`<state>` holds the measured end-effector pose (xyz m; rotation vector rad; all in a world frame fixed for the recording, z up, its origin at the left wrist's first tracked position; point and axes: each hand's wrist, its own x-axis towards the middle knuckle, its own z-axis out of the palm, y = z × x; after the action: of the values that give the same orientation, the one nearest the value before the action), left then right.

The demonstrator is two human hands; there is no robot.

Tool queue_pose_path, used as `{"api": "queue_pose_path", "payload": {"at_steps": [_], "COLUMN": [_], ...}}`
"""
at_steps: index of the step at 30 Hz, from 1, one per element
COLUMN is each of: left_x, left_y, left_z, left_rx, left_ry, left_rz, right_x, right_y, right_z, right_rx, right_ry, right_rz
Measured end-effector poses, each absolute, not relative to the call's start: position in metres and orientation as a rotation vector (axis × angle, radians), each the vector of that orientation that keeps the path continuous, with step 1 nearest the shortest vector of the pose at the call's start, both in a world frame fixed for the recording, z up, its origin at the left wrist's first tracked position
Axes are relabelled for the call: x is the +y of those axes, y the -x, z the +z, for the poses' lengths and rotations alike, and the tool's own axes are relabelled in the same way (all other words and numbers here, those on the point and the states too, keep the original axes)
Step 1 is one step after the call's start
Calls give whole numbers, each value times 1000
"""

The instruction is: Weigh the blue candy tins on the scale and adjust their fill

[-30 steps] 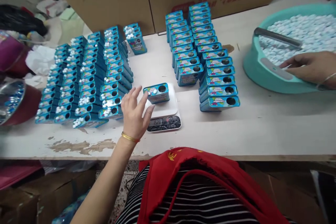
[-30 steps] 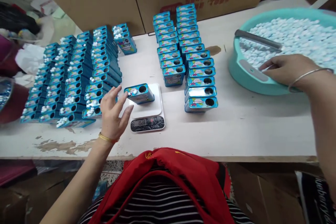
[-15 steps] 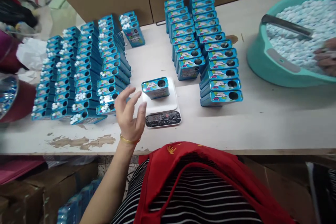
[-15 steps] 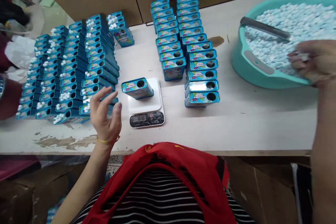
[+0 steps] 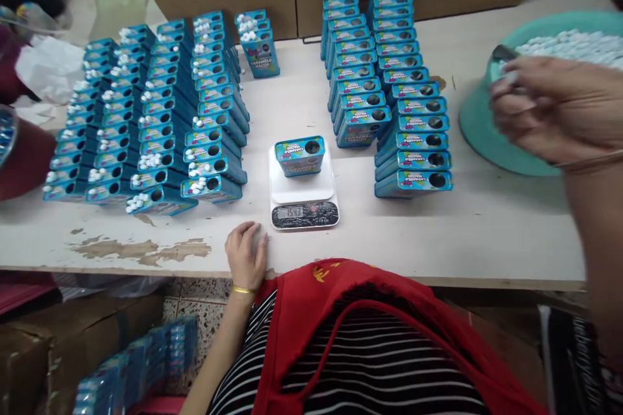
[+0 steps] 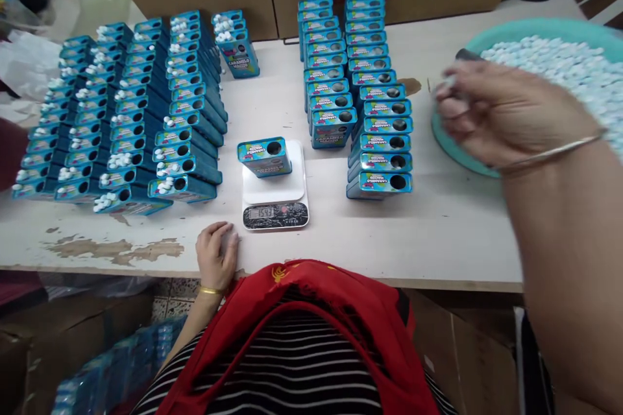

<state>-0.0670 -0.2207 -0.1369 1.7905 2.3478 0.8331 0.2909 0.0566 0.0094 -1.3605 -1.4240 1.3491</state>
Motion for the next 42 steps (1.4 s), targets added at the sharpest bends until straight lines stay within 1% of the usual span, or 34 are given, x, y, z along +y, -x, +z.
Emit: {"api": "queue_pose_path", "payload": {"at_steps": [1, 3, 7, 9, 13, 15, 17, 20, 24, 26, 28, 31, 35, 39, 42], "left_x": [-221, -221, -221, -221, -223, -224, -223, -208, -151, -113, -77, -39, -15, -4, 8], "left_y": [67, 67, 70, 72, 75, 75, 74, 70, 66, 66, 65, 53, 18, -12, -13], "left_z": [-137, -136, -135, -136, -139, -140, -137, -122, -84, -66, -52, -37, -31, -47, -60], "left_rx": [2347, 2336, 2330, 2327, 2315, 2310, 2297, 2218, 2099, 2071, 1982, 1826, 1669, 1633, 1646], "left_ry": [-1795, -1798, -1816, -1838, -1863, -1867, -1876, -1914, -2142, -2300, -2425, -2503, -2555, -2574, -2632], "left_rz": [836, 870, 925, 932, 944, 950, 962, 1051, 1173, 1072, 855, 599, 645, 575, 544], "right_x": [48, 31, 15, 17, 24, 25, 26, 26, 10, -8, -29, -58, -81, -89, -89], "right_y": [-265, -218, -158, -141, -120, -115, -113, -116, -129, -138, -149, -166, -184, -189, -186], "right_z": [16, 24, 16, 7, -5, -8, -9, -8, -9, -17, -32, -62, -88, -97, -101], "right_rx": [-1339, -1265, -1416, -1594, -1974, -2069, -2051, -1860, -1519, -1427, -1393, -1296, -1136, -1074, -1090], "right_ry": [1343, 1291, 1194, 1148, 1100, 1087, 1069, 1042, 1018, 986, 982, 1120, 1256, 1271, 1260], "right_rz": [1489, 1651, 1754, 1694, 1402, 1305, 1291, 1418, 1772, 1980, 2162, 2277, 2293, 2318, 2323]}}
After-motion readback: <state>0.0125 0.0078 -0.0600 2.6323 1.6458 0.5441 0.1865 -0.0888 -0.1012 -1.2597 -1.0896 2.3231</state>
